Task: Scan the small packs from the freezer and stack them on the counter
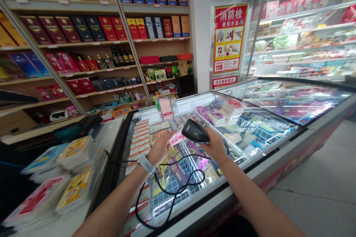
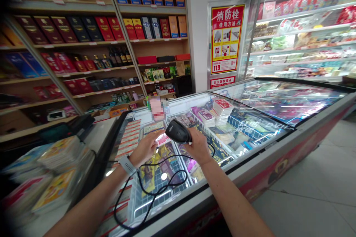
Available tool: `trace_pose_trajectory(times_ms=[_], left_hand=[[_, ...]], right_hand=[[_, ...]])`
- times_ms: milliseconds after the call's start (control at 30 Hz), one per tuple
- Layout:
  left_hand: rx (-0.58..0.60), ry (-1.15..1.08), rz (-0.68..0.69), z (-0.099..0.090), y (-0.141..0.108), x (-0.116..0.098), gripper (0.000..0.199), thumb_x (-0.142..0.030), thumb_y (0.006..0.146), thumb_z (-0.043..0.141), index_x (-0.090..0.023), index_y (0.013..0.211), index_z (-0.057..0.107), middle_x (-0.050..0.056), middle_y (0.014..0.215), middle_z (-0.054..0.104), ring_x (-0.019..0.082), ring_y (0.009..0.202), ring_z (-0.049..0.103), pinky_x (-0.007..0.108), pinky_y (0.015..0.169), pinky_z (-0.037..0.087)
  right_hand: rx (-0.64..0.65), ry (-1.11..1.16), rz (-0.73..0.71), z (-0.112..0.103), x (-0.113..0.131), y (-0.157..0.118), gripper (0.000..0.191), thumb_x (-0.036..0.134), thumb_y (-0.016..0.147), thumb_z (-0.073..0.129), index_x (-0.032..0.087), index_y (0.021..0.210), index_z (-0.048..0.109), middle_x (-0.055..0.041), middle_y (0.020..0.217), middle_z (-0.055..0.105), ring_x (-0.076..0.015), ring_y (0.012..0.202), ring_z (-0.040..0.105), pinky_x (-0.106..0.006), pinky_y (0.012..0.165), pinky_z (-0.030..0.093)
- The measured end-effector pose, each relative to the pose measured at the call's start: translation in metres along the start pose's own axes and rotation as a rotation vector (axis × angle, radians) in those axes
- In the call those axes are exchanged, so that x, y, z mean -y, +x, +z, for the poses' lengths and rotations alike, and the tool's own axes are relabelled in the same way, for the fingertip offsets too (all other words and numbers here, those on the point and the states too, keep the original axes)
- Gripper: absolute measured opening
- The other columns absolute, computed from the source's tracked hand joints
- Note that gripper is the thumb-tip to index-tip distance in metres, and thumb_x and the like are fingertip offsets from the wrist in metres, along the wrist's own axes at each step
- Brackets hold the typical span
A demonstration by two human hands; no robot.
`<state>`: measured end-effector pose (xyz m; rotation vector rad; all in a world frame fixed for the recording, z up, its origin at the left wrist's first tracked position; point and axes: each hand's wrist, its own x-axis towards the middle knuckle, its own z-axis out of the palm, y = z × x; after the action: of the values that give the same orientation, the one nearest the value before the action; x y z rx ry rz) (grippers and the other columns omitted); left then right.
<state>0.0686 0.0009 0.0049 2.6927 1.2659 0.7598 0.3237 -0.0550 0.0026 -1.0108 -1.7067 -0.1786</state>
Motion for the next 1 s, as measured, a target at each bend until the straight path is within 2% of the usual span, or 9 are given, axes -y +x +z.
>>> trace_pose_trajectory(times_ms=[267, 433, 567, 833, 1000], left_hand=[[-0.039, -0.074, -0.055, 0.001, 0.002, 0.002, 0.064, -0.005, 0.081, 0.045, -0.026, 0.142, 0.046, 0.007, 0.121, 0.065, 0.022, 0.112, 0.061, 0.043, 0.100, 0.047], [-0.172, -0.173, -0.181, -0.008, 0.004, 0.004, 0.055, -0.013, 0.083, 0.047, -0.025, 0.137, 0.053, 0.007, 0.117, 0.068, 0.020, 0.093, 0.066, 0.035, 0.086, 0.054], [-0.289, -0.237, -0.244, -0.014, 0.005, 0.012, 0.055, -0.016, 0.084, 0.048, -0.024, 0.138, 0.051, 0.008, 0.114, 0.068, 0.017, 0.079, 0.066, 0.032, 0.077, 0.055], [-0.454, -0.251, -0.312, -0.025, 0.006, 0.022, 0.055, -0.016, 0.087, 0.046, -0.024, 0.141, 0.047, 0.010, 0.115, 0.066, 0.016, 0.079, 0.065, 0.030, 0.074, 0.053], [-0.516, -0.348, -0.341, -0.026, 0.008, 0.021, 0.057, -0.013, 0.084, 0.049, -0.023, 0.140, 0.049, 0.010, 0.128, 0.061, 0.015, 0.080, 0.065, 0.027, 0.073, 0.053]], right_hand=[[0.020, -0.013, 0.004, 0.001, -0.001, -0.001, 0.022, 0.026, 0.083, 0.059, 0.018, 0.104, 0.057, -0.0080, 0.091, 0.066, -0.0231, 0.082, 0.064, -0.034, 0.071, 0.050], [0.018, -0.009, -0.010, 0.001, -0.001, -0.001, 0.021, 0.024, 0.083, 0.058, 0.018, 0.102, 0.057, -0.0080, 0.088, 0.065, -0.0224, 0.079, 0.063, -0.033, 0.069, 0.050], [0.024, -0.019, -0.014, 0.001, -0.001, 0.000, 0.015, 0.022, 0.082, 0.057, 0.018, 0.096, 0.057, -0.0068, 0.084, 0.064, -0.0222, 0.077, 0.062, -0.032, 0.067, 0.048], [0.053, -0.002, -0.014, 0.002, -0.003, -0.002, 0.019, 0.021, 0.080, 0.058, 0.019, 0.099, 0.057, -0.0066, 0.088, 0.065, -0.0219, 0.079, 0.062, -0.032, 0.068, 0.048], [0.079, 0.011, -0.031, 0.003, -0.002, -0.001, 0.019, 0.022, 0.081, 0.059, 0.020, 0.100, 0.058, -0.0069, 0.089, 0.065, -0.0222, 0.081, 0.062, -0.033, 0.070, 0.049]])
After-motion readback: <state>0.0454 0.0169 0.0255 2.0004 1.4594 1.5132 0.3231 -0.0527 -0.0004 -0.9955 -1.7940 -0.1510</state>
